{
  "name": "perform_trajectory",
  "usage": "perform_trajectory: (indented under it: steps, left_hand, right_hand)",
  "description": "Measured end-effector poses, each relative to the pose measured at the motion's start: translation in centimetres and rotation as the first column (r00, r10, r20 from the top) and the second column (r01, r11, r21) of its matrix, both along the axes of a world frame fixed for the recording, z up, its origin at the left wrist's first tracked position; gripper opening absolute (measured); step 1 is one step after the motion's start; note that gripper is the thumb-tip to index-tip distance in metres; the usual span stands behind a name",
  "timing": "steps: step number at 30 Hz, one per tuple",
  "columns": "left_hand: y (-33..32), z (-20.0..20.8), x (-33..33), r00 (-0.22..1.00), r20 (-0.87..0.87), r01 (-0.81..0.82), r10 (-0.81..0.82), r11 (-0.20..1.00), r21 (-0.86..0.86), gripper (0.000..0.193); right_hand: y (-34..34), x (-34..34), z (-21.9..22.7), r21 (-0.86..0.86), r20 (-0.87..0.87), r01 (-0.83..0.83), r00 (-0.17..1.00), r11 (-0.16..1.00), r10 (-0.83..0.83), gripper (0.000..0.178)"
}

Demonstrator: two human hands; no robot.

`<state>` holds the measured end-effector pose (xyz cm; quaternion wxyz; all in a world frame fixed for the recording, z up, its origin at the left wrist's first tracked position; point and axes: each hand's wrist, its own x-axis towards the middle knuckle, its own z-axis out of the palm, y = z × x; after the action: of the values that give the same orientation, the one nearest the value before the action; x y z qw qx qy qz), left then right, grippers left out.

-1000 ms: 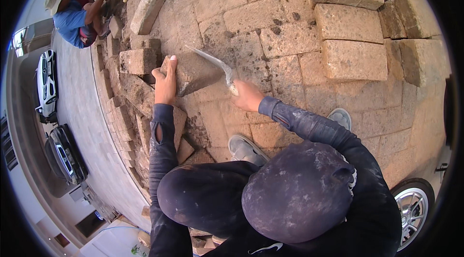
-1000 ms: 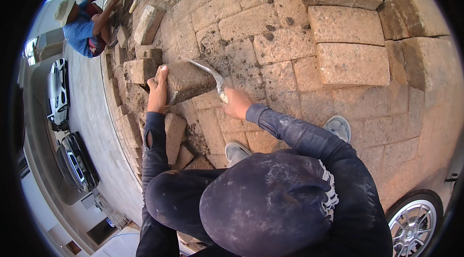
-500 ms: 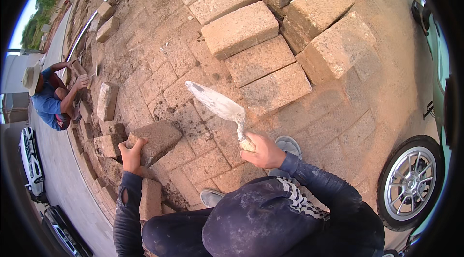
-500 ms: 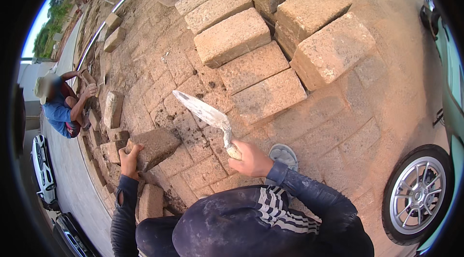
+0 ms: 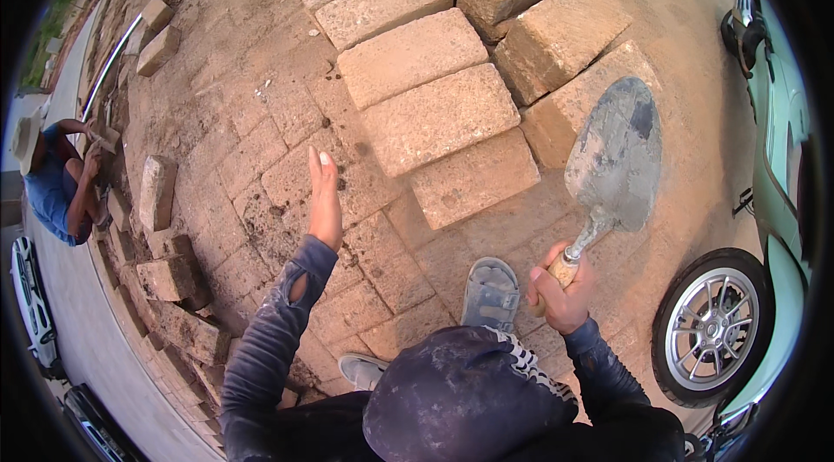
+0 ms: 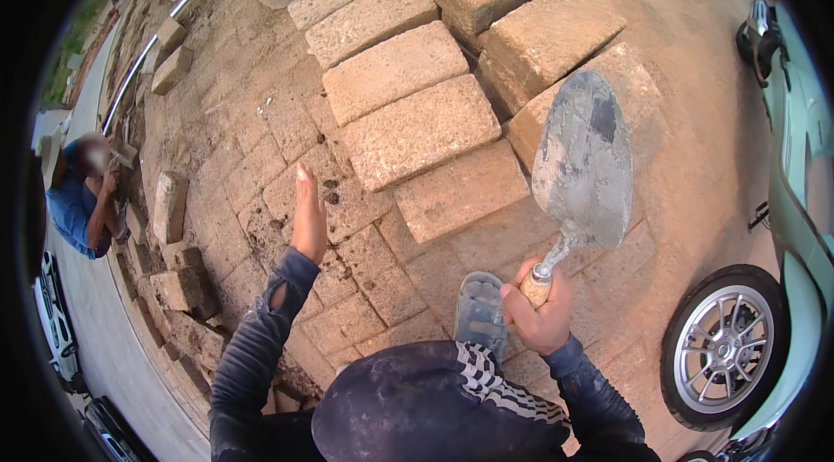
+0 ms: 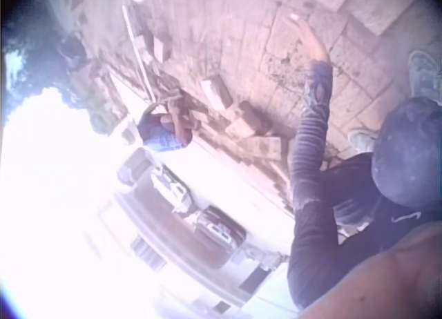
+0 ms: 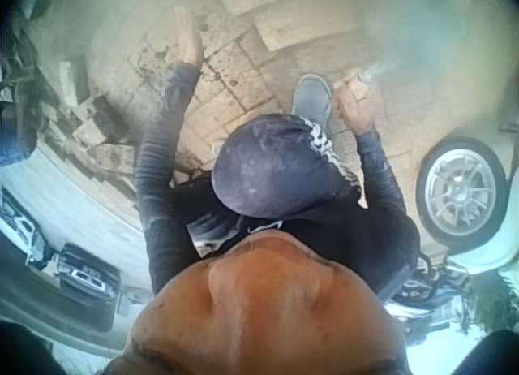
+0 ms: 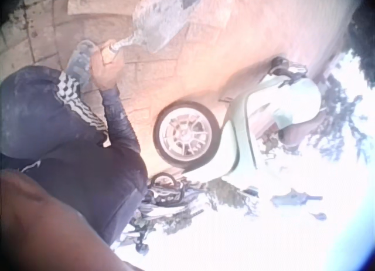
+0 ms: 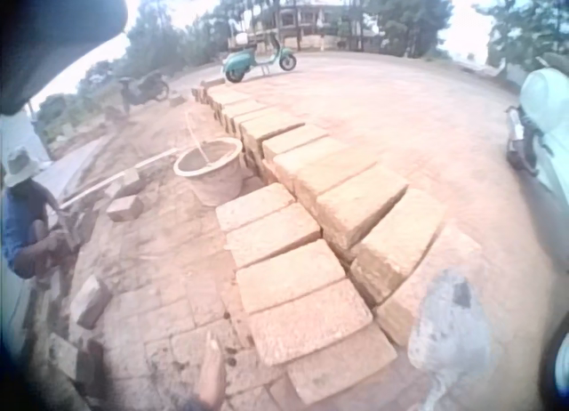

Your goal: The person uses a trowel to apply mortar to the sides of rectangular pavers and places them into a curved pattern on the ground. The person repeatedly picks up pavers, applies mortar, and sets them in place while working alongside another person.

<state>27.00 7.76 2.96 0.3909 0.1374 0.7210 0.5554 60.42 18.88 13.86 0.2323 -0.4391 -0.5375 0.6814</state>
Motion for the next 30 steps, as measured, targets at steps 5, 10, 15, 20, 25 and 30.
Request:
perform_trajectory:
  steps: [5,10,15,20,25,30]
  left_hand:
    - [6.7,-1.3,7.7,0.959,-0.24,-0.128,0.148,0.987,0.096,0.099]
    - [6.1,0.1,6.5,0.952,-0.252,-0.105,0.174,0.959,0.264,0.114]
    - [3.0,0.8,2.1,0.902,-0.257,0.362,-0.347,0.932,0.013,0.121]
    - [-7.6,6.4,-4.3,0.58,-0.425,0.424,-0.695,0.703,-0.571,0.077]
    - [-23.8,9.6,-6.2,0.627,-0.552,-0.138,-0.55,0.618,-0.774,0.05]
    - [-37.1,4.4,-0.3,0.28,-0.95,-0.951,-0.135,0.094,-0.294,0.111]
  right_hand:
    - [1.5,0.1,0.1,-0.087,0.032,-0.028,0.999,0.996,0.031,0.016]
    - [0.4,-1.5,0.2,-0.095,0.045,-0.024,0.999,0.995,0.029,0.022]
    - [-0.8,-6.0,-1.9,-0.147,0.018,-0.202,0.978,0.968,0.207,0.029]
    - [-3.2,-10.3,-2.0,-0.082,-0.09,-0.457,0.888,0.886,0.45,0.028]
    - [-4.5,-11.7,-1.5,-0.083,-0.105,-0.525,0.85,0.847,0.516,0.026]
    - [-6.2,-12.1,-0.8,-0.1,-0.11,-0.436,0.898,0.894,0.425,0.024]
